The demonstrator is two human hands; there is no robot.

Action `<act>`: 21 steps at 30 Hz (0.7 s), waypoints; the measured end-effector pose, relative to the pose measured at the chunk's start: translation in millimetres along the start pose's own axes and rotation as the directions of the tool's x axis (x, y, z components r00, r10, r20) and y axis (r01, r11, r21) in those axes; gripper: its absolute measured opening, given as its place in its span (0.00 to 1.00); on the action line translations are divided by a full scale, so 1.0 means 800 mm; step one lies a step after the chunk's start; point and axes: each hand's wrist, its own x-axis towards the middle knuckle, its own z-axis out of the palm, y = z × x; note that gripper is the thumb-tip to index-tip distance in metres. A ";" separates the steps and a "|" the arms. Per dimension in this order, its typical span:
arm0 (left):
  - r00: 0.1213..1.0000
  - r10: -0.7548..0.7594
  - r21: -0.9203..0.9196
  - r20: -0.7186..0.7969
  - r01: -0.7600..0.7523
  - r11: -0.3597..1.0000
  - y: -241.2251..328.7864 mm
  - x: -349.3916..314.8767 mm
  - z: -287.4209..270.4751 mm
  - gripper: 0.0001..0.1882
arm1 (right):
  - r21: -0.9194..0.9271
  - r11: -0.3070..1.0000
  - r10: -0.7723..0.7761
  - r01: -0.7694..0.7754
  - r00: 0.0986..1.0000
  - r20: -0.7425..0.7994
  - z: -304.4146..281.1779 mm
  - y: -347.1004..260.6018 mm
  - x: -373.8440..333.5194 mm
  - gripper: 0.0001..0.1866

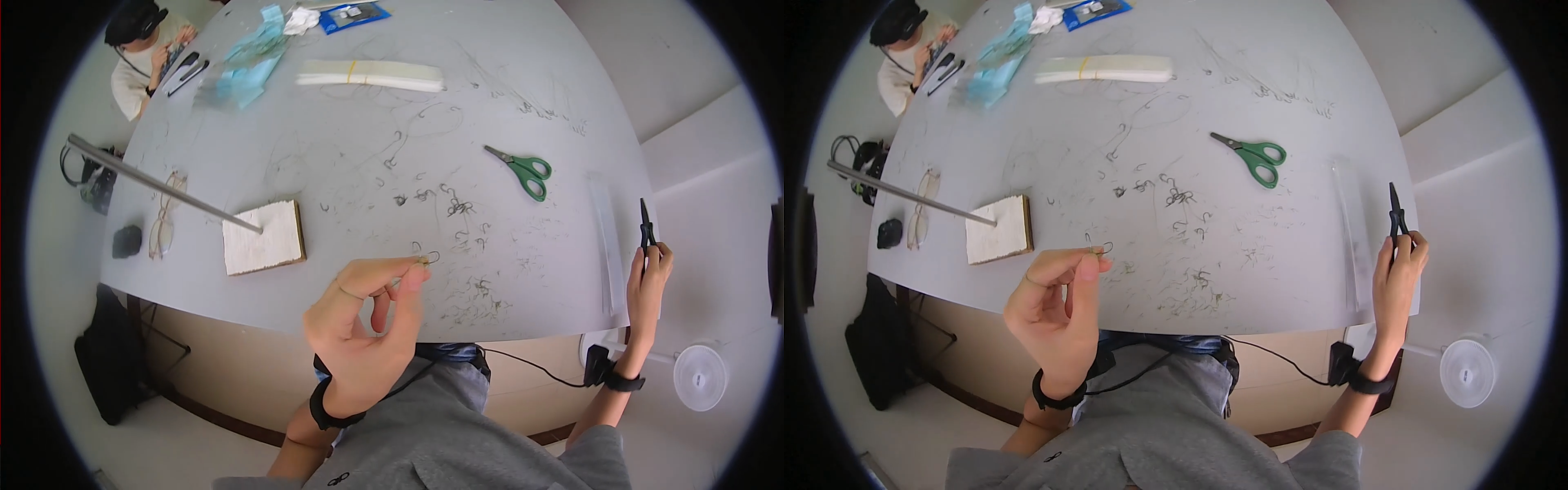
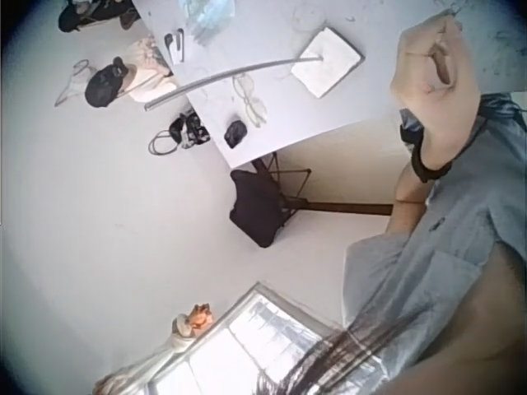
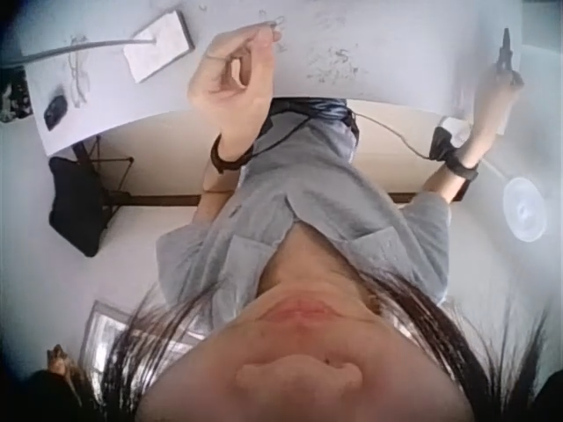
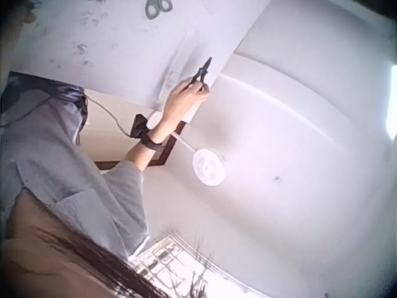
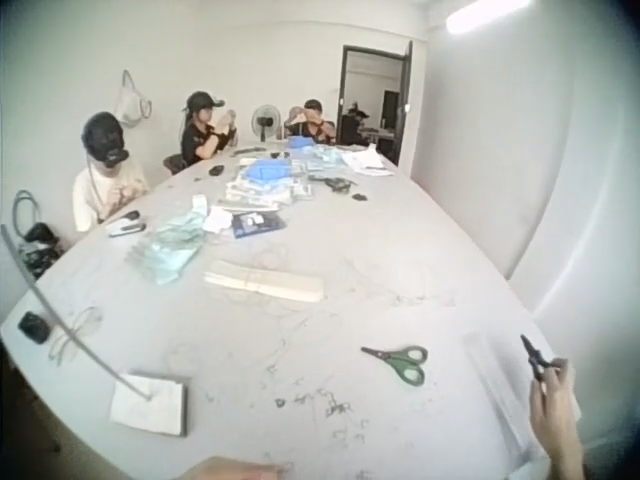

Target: Assembling fishing rigs by tying hooks, threading beads, and using tools.

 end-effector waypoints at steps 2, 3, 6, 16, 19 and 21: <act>0.996 0.090 0.066 -0.030 -0.088 0.994 -0.004 -0.001 0.000 0.08 | 0.141 0.979 -0.143 0.144 0.990 -0.020 -0.021 -0.041 -0.005 0.08; 0.988 0.146 0.100 -0.042 -0.141 0.985 -0.006 -0.001 0.000 0.09 | 0.215 0.958 -0.186 0.188 0.982 -0.029 -0.033 -0.064 -0.011 0.07; 0.975 0.210 0.166 -0.074 -0.195 0.967 -0.009 -0.004 0.001 0.10 | 0.407 0.857 -0.354 0.315 0.935 0.022 -0.055 -0.133 -0.029 0.08; 0.944 0.319 0.305 -0.091 -0.278 0.911 -0.017 -0.011 -0.013 0.16 | 0.484 0.711 -0.634 0.510 0.762 0.129 -0.065 -0.229 -0.053 0.12; 0.936 0.341 0.330 -0.085 -0.296 0.896 -0.018 -0.011 -0.012 0.17 | 0.486 0.705 -0.644 0.517 0.753 0.134 -0.062 -0.233 -0.054 0.13; 0.930 0.358 0.326 -0.086 -0.313 0.892 -0.019 -0.010 -0.011 0.17 | 0.473 0.704 -0.648 0.530 0.751 0.125 -0.060 -0.235 -0.054 0.12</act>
